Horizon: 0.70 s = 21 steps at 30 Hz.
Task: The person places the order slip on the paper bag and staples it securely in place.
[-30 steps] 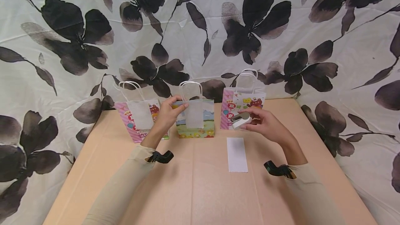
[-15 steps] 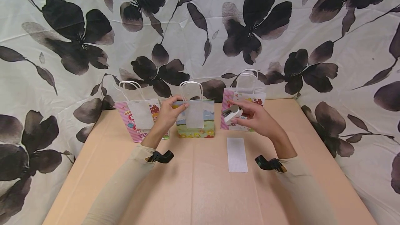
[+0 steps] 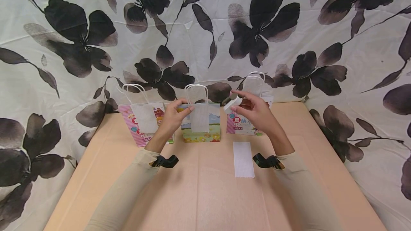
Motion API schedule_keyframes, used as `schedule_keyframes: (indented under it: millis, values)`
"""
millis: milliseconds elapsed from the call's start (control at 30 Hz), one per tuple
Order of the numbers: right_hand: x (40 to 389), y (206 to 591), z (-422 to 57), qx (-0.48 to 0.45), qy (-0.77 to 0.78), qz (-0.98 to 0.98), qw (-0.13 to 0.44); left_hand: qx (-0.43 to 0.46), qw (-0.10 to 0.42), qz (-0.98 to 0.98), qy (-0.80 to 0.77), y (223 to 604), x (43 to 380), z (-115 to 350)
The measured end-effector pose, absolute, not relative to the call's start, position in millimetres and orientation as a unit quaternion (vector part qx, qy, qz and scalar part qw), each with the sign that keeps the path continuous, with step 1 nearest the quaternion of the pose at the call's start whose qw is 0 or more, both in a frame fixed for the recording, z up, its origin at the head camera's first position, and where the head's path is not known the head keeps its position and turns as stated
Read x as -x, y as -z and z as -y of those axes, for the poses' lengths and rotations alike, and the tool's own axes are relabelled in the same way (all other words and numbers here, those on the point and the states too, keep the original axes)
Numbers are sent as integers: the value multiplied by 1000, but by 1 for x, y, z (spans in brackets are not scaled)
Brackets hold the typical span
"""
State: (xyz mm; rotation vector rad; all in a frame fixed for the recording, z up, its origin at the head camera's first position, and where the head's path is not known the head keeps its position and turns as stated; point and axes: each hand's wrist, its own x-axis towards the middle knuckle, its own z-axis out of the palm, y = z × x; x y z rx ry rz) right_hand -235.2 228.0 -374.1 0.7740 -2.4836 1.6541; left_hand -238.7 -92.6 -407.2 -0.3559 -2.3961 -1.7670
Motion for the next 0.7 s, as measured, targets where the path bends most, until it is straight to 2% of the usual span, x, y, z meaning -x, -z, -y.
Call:
schedule_keyframes:
  millis: [200,433,700]
  values:
    - [244,371,-218,-263,-541,798,33,119,71,795,590,408,238,93]
    - [253,370,-204,-239,-621,747,11,118,69,799,585,409,240,93]
    - [261,368,-185,-217,-656,722,30,119,67,798,587,409,240,93]
